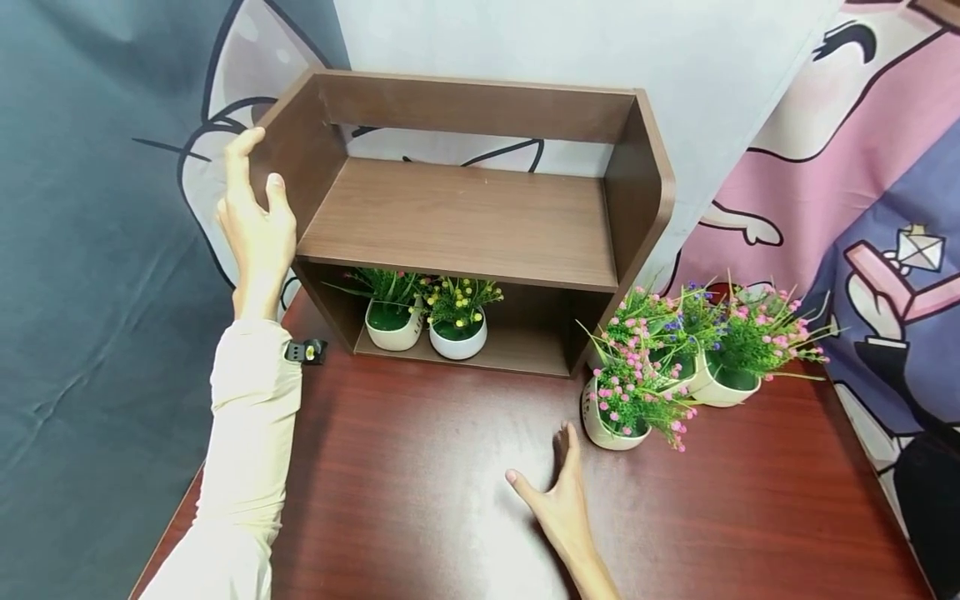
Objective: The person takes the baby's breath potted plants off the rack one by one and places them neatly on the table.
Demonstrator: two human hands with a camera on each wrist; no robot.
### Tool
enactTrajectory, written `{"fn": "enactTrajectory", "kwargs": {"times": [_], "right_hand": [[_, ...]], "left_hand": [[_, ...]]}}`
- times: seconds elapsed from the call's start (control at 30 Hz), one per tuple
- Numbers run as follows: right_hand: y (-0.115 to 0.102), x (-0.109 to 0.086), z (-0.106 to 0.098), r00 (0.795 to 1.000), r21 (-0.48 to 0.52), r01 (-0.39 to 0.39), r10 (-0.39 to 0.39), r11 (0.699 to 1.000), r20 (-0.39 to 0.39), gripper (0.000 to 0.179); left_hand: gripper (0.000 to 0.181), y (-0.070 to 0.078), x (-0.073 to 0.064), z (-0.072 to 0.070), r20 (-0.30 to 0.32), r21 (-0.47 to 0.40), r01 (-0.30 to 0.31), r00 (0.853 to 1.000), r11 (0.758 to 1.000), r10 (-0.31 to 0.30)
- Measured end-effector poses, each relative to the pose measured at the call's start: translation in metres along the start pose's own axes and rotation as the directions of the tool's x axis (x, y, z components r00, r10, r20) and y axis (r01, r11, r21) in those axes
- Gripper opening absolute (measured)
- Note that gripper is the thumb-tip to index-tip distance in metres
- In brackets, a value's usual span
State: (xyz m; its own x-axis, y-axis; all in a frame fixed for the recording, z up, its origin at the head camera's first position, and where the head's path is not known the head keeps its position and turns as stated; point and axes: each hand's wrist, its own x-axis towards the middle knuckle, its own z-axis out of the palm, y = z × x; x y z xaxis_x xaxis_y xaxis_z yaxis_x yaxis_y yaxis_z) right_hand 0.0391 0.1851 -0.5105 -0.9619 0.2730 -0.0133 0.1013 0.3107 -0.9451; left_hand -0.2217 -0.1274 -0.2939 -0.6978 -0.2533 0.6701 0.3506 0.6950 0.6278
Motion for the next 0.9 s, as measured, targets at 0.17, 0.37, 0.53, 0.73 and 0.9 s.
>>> {"fn": "enactTrajectory", "kwargs": {"times": [0.17, 0.37, 0.53, 0.73, 0.9], "right_hand": [[-0.021, 0.014, 0.013, 0.994, 0.019, 0.103, -0.103, 0.995, 0.028, 0.104], [-0.053, 0.027, 0.026, 0.980, 0.063, 0.192, -0.195, 0.979, 0.047, 0.094], [-0.060, 0.044, 0.037, 0.976, 0.081, 0.206, -0.211, 0.975, 0.057, 0.089], [-0.052, 0.073, 0.056, 0.980, 0.049, 0.191, -0.194, 0.980, 0.045, 0.093], [-0.048, 0.094, 0.072, 0.973, -0.033, 0.229, -0.229, 0.973, 0.001, 0.096]], "left_hand": [[0.039, 0.000, 0.002, 0.001, -0.008, -0.005, -0.022, 1.000, 1.000, 0.022], [0.040, -0.001, 0.000, 0.000, -0.006, -0.004, -0.024, 1.000, 1.000, 0.024], [0.041, -0.001, 0.000, 0.001, -0.006, -0.002, -0.028, 1.000, 1.000, 0.028], [0.043, -0.001, 0.002, 0.001, -0.011, 0.012, -0.016, 1.000, 1.000, 0.017], [0.045, -0.002, 0.001, -0.001, -0.016, 0.017, -0.009, 1.000, 1.000, 0.009]]}}
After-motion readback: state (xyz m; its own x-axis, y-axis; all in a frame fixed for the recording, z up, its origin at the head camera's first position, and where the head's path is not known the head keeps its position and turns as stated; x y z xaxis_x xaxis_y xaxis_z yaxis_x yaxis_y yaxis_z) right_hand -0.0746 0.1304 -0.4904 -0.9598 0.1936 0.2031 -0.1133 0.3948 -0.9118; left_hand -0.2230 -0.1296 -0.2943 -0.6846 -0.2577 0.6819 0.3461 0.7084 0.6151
